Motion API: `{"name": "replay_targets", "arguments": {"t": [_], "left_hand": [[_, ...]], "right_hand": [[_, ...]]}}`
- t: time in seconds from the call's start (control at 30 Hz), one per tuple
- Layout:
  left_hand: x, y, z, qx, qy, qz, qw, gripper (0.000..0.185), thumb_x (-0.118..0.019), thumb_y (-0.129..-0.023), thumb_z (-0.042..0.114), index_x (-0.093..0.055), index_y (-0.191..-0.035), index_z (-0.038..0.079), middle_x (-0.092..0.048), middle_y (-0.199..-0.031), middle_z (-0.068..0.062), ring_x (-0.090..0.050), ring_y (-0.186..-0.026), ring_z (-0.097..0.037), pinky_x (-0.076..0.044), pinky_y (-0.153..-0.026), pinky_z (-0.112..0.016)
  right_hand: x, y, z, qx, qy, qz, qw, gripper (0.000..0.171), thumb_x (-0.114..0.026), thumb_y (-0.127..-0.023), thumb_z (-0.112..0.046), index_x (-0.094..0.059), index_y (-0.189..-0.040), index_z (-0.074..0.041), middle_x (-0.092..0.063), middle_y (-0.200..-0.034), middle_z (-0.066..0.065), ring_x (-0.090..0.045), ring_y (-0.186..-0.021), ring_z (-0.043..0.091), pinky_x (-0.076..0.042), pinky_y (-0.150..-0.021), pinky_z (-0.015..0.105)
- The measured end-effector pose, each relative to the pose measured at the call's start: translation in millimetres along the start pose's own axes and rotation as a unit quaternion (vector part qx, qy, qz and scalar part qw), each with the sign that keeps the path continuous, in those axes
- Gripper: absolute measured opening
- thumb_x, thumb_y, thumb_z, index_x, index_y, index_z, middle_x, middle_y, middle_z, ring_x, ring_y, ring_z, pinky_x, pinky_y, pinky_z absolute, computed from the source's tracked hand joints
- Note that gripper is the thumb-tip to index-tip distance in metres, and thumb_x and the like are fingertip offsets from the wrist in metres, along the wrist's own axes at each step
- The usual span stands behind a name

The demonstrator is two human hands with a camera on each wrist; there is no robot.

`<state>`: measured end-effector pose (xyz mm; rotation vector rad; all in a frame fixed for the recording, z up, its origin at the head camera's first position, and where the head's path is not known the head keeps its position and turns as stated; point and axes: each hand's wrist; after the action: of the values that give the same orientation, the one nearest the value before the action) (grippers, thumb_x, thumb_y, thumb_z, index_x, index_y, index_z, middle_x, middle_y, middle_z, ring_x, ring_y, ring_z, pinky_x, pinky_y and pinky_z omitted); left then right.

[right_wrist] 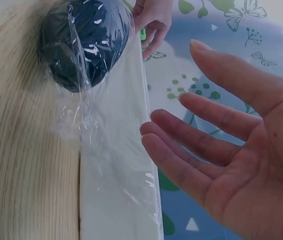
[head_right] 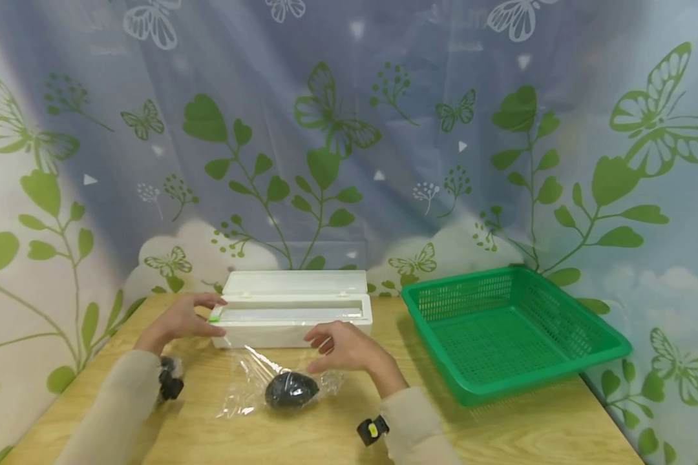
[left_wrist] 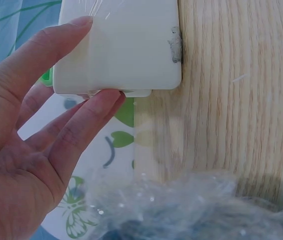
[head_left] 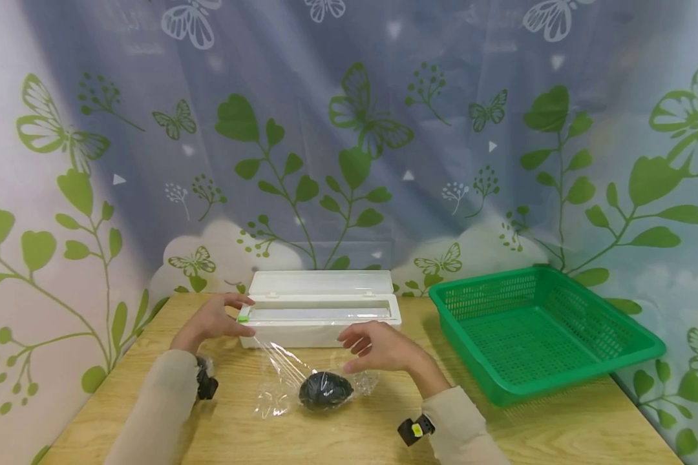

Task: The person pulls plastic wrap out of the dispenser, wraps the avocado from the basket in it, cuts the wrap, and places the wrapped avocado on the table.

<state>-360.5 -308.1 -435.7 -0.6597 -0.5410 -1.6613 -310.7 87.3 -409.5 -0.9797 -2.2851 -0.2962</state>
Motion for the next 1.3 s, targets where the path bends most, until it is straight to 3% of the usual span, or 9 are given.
{"name": "replay_targets", "arguments": {"t": [0.23, 0.4, 0.6, 0.8, 1.0, 1.1, 1.3], "left_hand": [[1.6, -0.4, -1.3, -0.004, 0.005, -0.003, 1.0000, 0.074, -0.093, -0.077, 0.023, -0.060, -0.140, 0.005, -0.048, -0.145, -0.034, -0.072, -0.085, -0.021, -0.062, -0.075, -0.036], [1.5, 1.5, -2.6, -0.007, 0.002, 0.000, 1.0000, 0.073, -0.093, -0.076, 0.023, -0.061, -0.140, 0.005, -0.049, -0.145, -0.034, -0.072, -0.091, -0.028, -0.062, -0.077, -0.039], [1.0, 2.3, -2.3, -0.015, -0.010, 0.009, 0.9998, 0.072, -0.094, -0.075, 0.026, -0.064, -0.137, 0.007, -0.052, -0.143, -0.032, -0.061, -0.119, -0.046, -0.060, -0.083, -0.043], [1.4, -0.7, -4.9, -0.030, 0.006, 0.009, 0.9995, 0.071, -0.094, -0.076, 0.024, -0.063, -0.137, 0.004, -0.049, -0.145, -0.034, -0.070, -0.098, -0.032, -0.062, -0.078, -0.039], [2.2, -1.9, -8.9, -0.047, 0.010, 0.006, 0.9988, 0.070, -0.093, -0.077, 0.022, -0.062, -0.137, 0.002, -0.049, -0.146, -0.034, -0.070, -0.104, -0.037, -0.063, -0.082, -0.044], [2.6, -1.1, -7.7, -0.044, 0.017, 0.004, 0.9989, 0.069, -0.093, -0.077, 0.021, -0.062, -0.137, 0.002, -0.049, -0.146, -0.034, -0.070, -0.104, -0.037, -0.064, -0.083, -0.045], [2.2, -2.0, -8.6, -0.031, 0.021, 0.006, 0.9993, 0.070, -0.093, -0.077, 0.020, -0.062, -0.137, 0.003, -0.051, -0.145, -0.033, -0.071, -0.099, -0.034, -0.064, -0.080, -0.042]], "right_hand": [[-7.9, -16.5, -16.4, 0.036, 0.075, 0.015, 0.996, 0.040, -0.077, -0.093, -0.016, -0.067, -0.130, -0.003, -0.072, -0.123, 0.017, -0.070, -0.112, 0.037, -0.060, -0.096, 0.041], [-17.4, -43.8, -29.7, 0.073, 0.190, 0.034, 0.978, 0.033, -0.068, -0.100, -0.016, -0.067, -0.131, -0.003, -0.071, -0.130, 0.014, -0.069, -0.116, 0.032, -0.058, -0.100, 0.042], [-30.1, -77.4, -33.1, 0.107, 0.357, 0.038, 0.927, 0.043, -0.056, -0.107, -0.033, -0.059, -0.143, -0.010, -0.064, -0.144, 0.007, -0.062, -0.131, 0.024, -0.050, -0.113, 0.039], [-35.9, -103.0, -27.9, 0.134, 0.474, 0.009, 0.870, 0.054, -0.042, -0.110, -0.045, -0.044, -0.157, -0.018, -0.046, -0.162, 0.003, -0.048, -0.146, 0.026, -0.043, -0.120, 0.041], [-37.7, -123.4, -17.8, 0.162, 0.554, -0.022, 0.816, 0.059, -0.034, -0.111, -0.051, -0.029, -0.164, -0.027, -0.033, -0.169, -0.007, -0.026, -0.160, 0.026, -0.029, -0.129, 0.047], [-37.4, -133.0, -15.5, 0.167, 0.578, -0.033, 0.798, 0.059, -0.031, -0.111, -0.053, -0.025, -0.165, -0.030, -0.028, -0.170, -0.010, -0.020, -0.161, 0.025, -0.026, -0.130, 0.049], [-37.1, -149.0, -14.8, 0.170, 0.588, -0.053, 0.789, 0.063, -0.025, -0.110, -0.057, -0.019, -0.166, -0.030, -0.021, -0.172, -0.010, -0.015, -0.162, 0.024, -0.024, -0.130, 0.051]]}}
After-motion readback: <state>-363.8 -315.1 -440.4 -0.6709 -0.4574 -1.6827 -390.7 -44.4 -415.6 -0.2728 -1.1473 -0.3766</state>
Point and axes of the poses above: each hand's wrist, its own y-axis away from the middle knuckle, its own x-axis out of the back of the hand, z = x × y
